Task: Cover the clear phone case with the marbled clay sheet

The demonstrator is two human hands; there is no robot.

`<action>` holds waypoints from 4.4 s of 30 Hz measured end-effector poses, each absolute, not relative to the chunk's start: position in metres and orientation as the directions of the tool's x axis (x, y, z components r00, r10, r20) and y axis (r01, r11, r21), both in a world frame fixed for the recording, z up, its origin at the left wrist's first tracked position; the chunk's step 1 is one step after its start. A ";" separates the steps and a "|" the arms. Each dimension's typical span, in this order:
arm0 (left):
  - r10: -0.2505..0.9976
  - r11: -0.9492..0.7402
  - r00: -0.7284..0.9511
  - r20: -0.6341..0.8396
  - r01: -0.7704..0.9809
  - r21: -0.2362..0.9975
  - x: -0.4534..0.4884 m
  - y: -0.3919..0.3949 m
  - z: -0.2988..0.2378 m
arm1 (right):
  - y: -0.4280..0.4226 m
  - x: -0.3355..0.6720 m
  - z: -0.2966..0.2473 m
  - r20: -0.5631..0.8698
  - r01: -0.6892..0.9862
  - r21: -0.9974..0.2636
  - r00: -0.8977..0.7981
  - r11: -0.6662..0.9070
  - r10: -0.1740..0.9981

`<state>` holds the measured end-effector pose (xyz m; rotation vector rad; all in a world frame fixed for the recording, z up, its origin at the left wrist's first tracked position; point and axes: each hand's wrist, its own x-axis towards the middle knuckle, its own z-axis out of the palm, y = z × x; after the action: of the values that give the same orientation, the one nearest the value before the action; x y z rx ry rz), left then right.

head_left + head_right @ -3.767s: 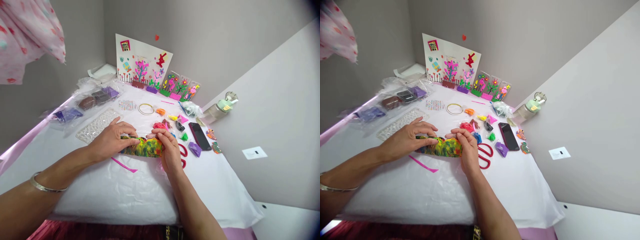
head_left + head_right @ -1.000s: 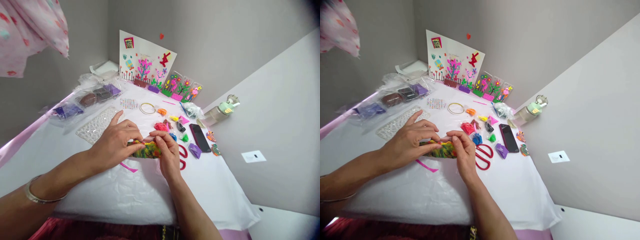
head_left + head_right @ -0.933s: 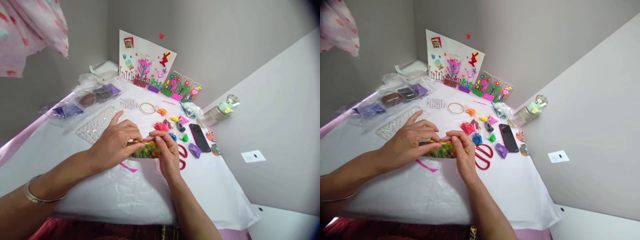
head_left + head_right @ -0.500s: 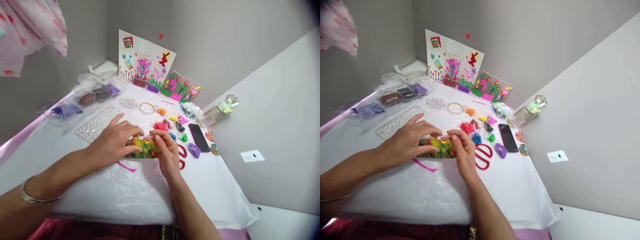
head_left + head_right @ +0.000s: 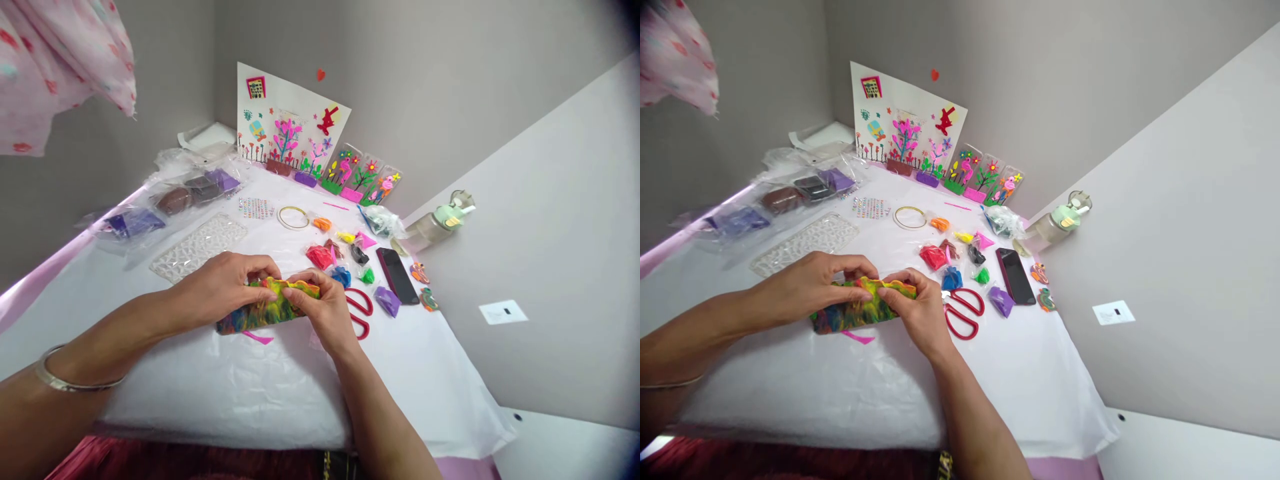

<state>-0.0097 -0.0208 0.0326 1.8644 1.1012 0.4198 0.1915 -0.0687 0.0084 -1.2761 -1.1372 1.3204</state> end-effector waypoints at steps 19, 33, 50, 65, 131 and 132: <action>0.789 -0.119 0.594 -0.158 0.401 0.908 -0.009 -0.013 0.027 | -0.065 0.199 0.019 -0.188 -0.050 -0.980 -0.057 -0.190 0.981; 0.806 -0.109 0.565 -0.173 0.430 0.896 -0.013 -0.011 0.026 | -0.062 0.206 0.017 -0.154 -0.050 -0.985 -0.181 -0.165 0.971; 0.792 -0.181 0.591 -0.154 0.468 0.865 -0.016 -0.007 0.027 | -0.062 0.208 0.014 -0.139 -0.088 -0.984 -0.184 -0.157 0.973; 0.761 -0.187 0.619 -0.193 0.494 0.849 -0.017 -0.005 0.029 | -0.062 0.225 0.017 -0.095 0.012 -0.995 -0.174 -0.094 0.980; 0.844 -0.368 0.525 0.106 0.425 0.827 0.000 -0.022 0.023 | -0.067 0.191 0.007 -0.126 -0.131 -0.978 -0.243 -0.161 0.962; 0.845 -0.372 0.524 0.110 0.427 0.824 0.001 -0.022 0.024 | -0.067 0.191 0.007 -0.128 -0.128 -0.978 -0.246 -0.163 0.961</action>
<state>0.0006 -0.0220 0.0237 1.9940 1.0342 0.6885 0.1913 -0.0673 0.0071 -1.0810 -1.1943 1.5613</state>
